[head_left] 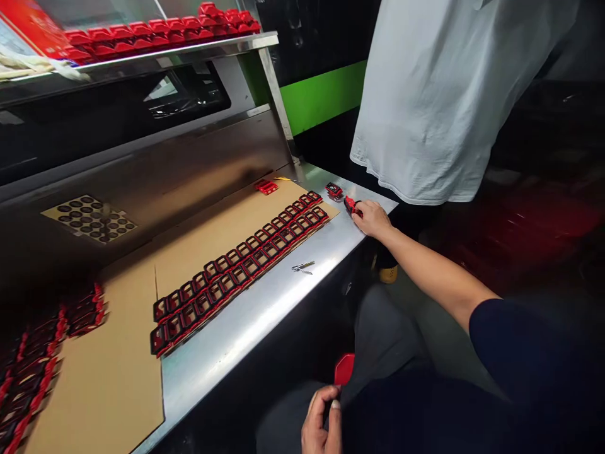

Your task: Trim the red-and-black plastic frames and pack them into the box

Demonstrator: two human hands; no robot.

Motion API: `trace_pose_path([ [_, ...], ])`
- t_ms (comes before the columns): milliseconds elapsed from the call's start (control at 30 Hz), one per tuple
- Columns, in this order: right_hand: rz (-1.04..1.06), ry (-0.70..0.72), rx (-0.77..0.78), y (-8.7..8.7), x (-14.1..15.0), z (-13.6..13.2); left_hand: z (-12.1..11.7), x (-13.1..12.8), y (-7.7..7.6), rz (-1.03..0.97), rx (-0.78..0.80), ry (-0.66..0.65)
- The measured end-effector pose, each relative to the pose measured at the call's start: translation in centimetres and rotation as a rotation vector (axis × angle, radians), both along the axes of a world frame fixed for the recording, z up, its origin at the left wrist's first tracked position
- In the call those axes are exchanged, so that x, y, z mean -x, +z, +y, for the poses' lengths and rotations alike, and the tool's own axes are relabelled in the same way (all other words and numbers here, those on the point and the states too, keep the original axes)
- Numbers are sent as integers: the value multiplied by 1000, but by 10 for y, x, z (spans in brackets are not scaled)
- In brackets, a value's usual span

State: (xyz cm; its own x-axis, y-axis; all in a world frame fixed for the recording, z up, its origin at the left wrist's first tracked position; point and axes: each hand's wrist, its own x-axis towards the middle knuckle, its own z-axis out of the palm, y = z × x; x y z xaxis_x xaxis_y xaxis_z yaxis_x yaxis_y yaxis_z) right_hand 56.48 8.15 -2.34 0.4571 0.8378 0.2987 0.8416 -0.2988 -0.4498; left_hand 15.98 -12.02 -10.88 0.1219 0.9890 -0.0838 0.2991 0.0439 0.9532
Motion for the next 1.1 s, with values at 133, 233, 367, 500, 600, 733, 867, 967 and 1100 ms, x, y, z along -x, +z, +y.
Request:
trace_pose_path([
  [133, 43, 33, -82, 16, 19, -19, 9, -23, 23, -167, 157, -91],
  [233, 51, 270, -168, 17, 75, -63, 15, -35, 35, -519, 359, -4],
  [367, 66, 963, -206, -19, 177, -147, 23, -38, 43, -851, 529, 199],
  [500, 397, 1060, -23, -47, 225, -197, 19, -29, 37, -821, 750, 409],
  [600, 901, 884, 165, -48, 213, -202, 9, -18, 34, -839, 811, 335],
  [733, 1270, 621, 326, -47, 188, -195, -2, -10, 39, -705, 587, 288],
  [867, 1711, 541, 438, -36, 185, -189, -9, -7, 42, -736, 595, 39],
  [967, 1671, 732, 438, -23, 188, -183, -18, -4, 42, -760, 701, -35],
  [1100, 1687, 818, 539, -24, 189, -181, -29, 2, 41, -542, 559, -111],
])
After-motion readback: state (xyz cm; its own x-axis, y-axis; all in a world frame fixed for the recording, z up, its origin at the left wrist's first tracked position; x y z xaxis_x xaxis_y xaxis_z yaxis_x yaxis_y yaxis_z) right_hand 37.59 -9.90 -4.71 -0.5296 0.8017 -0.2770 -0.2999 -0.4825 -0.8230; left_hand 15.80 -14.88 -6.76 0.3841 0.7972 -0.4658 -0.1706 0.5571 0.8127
